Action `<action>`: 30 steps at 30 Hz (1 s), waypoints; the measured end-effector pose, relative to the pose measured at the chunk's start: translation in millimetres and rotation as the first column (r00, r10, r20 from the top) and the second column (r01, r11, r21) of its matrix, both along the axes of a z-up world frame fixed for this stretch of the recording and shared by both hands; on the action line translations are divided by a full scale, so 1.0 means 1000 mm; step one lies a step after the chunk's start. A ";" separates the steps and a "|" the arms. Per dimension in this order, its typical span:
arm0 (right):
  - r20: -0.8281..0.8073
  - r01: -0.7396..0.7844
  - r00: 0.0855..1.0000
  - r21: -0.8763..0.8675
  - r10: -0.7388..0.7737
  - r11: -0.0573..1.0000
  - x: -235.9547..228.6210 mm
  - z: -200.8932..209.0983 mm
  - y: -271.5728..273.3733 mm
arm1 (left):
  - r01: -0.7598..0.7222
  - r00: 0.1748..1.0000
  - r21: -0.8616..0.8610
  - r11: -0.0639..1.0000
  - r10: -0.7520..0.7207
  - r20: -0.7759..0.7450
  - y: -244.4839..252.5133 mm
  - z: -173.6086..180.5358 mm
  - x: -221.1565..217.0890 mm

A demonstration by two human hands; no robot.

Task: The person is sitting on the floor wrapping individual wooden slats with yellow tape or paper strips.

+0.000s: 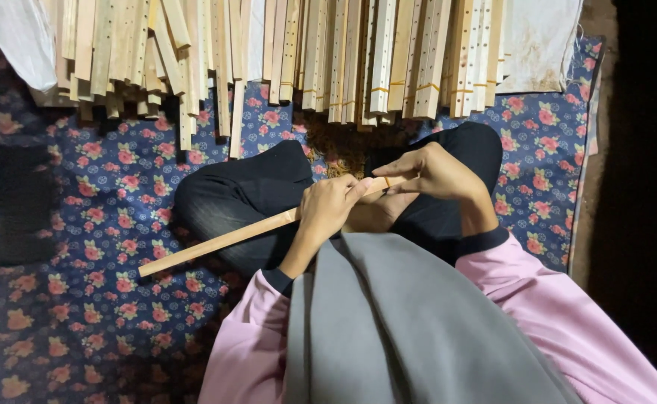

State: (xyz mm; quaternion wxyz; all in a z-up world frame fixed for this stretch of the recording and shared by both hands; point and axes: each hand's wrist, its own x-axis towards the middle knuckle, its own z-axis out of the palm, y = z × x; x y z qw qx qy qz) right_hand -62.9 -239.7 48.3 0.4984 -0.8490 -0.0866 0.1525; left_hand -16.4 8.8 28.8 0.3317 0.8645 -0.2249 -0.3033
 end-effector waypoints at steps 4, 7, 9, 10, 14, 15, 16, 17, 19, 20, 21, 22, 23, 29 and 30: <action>-0.010 -0.016 1.000 0.019 0.016 1.000 0.002 -0.007 0.007 | 0.000 1.000 0.008 1.000 0.000 -0.004 0.002 0.000 0.001; -0.067 0.015 0.998 0.005 -0.014 1.000 0.000 -0.024 0.001 | 0.004 1.000 0.002 1.000 -0.004 -0.021 0.002 0.000 0.002; -0.070 0.095 0.993 -0.011 -0.096 0.995 -0.002 -0.036 -0.003 | 0.000 1.000 0.002 1.000 0.000 -0.012 0.001 -0.002 0.001; -0.070 0.090 0.993 -0.009 -0.090 0.996 -0.003 -0.038 -0.004 | -0.005 1.000 0.004 1.000 0.005 -0.013 0.002 -0.001 0.002; -0.122 0.071 0.989 -0.099 -0.083 0.993 -0.004 -0.029 0.002 | 0.025 0.999 0.031 0.999 -0.024 -0.040 0.001 -0.003 0.000; -0.144 0.043 0.987 -0.155 -0.066 0.987 -0.004 -0.024 0.006 | 0.035 0.999 0.038 0.999 -0.033 -0.036 0.000 -0.004 -0.002; -0.146 0.041 0.987 -0.153 -0.063 0.987 -0.003 -0.022 0.009 | 0.032 0.999 0.039 0.999 -0.031 -0.037 -0.001 -0.005 -0.003; -0.168 -0.026 0.986 -0.251 -0.017 0.968 -0.001 -0.021 0.011 | 0.049 0.998 0.051 0.997 -0.047 -0.041 -0.002 -0.006 -0.004; -0.194 -0.099 0.981 -0.343 0.033 0.934 0.004 -0.017 0.025 | 0.059 0.997 0.065 0.996 -0.057 -0.044 -0.004 -0.015 -0.005; -0.218 -0.195 0.970 -0.457 0.104 0.867 0.006 -0.016 0.035 | 0.079 0.997 0.088 0.993 -0.077 -0.028 -0.005 -0.022 -0.006; -0.250 -0.286 0.953 -0.561 0.171 0.777 0.008 -0.014 0.046 | 0.097 0.995 0.111 0.989 -0.096 -0.013 -0.005 -0.030 -0.008; -0.249 -0.292 0.952 -0.559 0.179 0.776 0.007 -0.041 0.049 | 0.089 0.996 0.114 0.990 -0.088 -0.012 -0.005 -0.035 -0.008; -0.230 -0.292 0.955 -0.627 0.187 0.722 0.006 -0.067 0.052 | 0.091 0.996 0.112 0.989 -0.093 0.006 -0.005 -0.040 -0.008; -0.199 -0.267 0.963 -0.600 0.182 0.754 -0.002 -0.104 0.055 | 0.070 0.979 0.095 0.993 -0.087 0.184 0.002 -0.072 -0.015; -0.200 -0.229 0.970 -0.562 0.139 0.795 -0.006 -0.111 0.054 | 0.068 0.956 0.076 0.995 -0.086 0.279 0.002 -0.080 -0.017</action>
